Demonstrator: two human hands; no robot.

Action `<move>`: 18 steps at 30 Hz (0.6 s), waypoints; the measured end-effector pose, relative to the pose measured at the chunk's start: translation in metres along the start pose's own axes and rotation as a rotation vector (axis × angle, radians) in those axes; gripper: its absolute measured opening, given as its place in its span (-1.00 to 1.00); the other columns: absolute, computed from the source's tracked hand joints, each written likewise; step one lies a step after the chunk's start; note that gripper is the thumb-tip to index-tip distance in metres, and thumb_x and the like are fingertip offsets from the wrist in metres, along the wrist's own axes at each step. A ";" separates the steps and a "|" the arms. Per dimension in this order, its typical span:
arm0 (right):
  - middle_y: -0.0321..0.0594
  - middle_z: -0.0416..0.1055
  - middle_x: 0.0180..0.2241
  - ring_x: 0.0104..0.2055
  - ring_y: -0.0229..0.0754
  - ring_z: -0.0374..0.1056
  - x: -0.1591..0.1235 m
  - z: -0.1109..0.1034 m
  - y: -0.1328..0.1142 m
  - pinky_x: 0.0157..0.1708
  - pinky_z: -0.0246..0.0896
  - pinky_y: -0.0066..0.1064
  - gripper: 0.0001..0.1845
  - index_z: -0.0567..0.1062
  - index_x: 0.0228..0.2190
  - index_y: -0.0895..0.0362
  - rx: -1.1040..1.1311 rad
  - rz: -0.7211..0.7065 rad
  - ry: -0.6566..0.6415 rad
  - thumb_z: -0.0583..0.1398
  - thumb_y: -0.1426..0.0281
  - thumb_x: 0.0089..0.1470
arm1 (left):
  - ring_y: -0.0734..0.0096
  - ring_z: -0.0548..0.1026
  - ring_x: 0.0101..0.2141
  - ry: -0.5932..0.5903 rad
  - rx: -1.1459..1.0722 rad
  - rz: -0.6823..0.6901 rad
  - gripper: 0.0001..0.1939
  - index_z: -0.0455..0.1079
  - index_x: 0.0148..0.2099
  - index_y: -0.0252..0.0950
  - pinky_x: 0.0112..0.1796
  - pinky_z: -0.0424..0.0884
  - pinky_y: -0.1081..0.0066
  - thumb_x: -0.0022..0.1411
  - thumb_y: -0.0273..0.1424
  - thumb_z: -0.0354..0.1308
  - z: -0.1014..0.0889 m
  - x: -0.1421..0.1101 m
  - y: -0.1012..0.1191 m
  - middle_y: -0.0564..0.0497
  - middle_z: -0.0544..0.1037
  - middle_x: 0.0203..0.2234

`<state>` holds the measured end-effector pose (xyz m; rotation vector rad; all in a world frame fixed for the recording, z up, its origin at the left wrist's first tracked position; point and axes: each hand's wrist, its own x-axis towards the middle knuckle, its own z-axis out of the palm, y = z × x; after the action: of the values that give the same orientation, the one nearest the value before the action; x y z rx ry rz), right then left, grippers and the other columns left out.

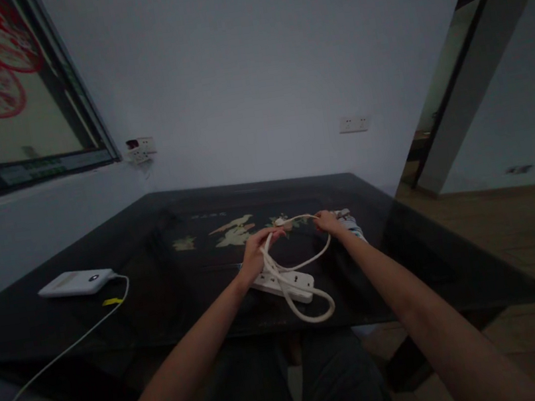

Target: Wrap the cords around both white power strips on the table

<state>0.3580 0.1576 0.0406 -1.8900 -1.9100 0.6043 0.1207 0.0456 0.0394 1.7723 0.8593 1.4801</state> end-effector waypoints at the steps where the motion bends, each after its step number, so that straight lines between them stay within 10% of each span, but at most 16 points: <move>1: -0.11 0.34 -0.02 -0.08 -0.11 0.35 -0.007 0.003 -0.003 -0.13 0.34 -0.16 -0.63 0.36 -0.02 0.17 -0.020 -0.042 0.010 0.15 0.27 0.18 | 0.19 0.54 -0.16 0.018 -0.002 0.002 -0.69 0.52 -0.24 -0.35 -0.09 0.44 0.29 0.21 -0.19 0.12 0.000 0.002 0.001 -0.17 0.60 -0.23; 13: -0.06 0.38 0.04 0.12 -0.03 0.25 -0.149 0.041 -0.079 0.16 0.07 -0.15 -0.58 0.37 0.05 0.12 0.200 -0.847 0.194 0.09 0.37 0.15 | 0.26 0.57 -0.29 0.204 0.110 0.055 -0.71 0.48 -0.28 -0.36 -0.23 0.46 0.34 0.23 -0.23 0.08 0.004 0.025 0.005 -0.13 0.61 -0.33; 18: -0.11 0.45 -0.14 -0.08 -0.03 0.37 -0.168 0.054 -0.096 -0.08 0.26 -0.23 -0.59 0.35 0.03 0.08 0.323 -0.745 0.226 0.10 0.35 0.12 | 0.22 0.57 -0.24 0.152 0.218 0.094 -0.75 0.53 -0.22 -0.35 -0.19 0.44 0.34 0.19 -0.30 0.12 0.001 0.024 0.015 -0.13 0.63 -0.27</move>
<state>0.2517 -0.0119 0.0533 -0.9015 -2.0167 0.3973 0.1257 0.0569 0.0647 1.8980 1.0615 1.6513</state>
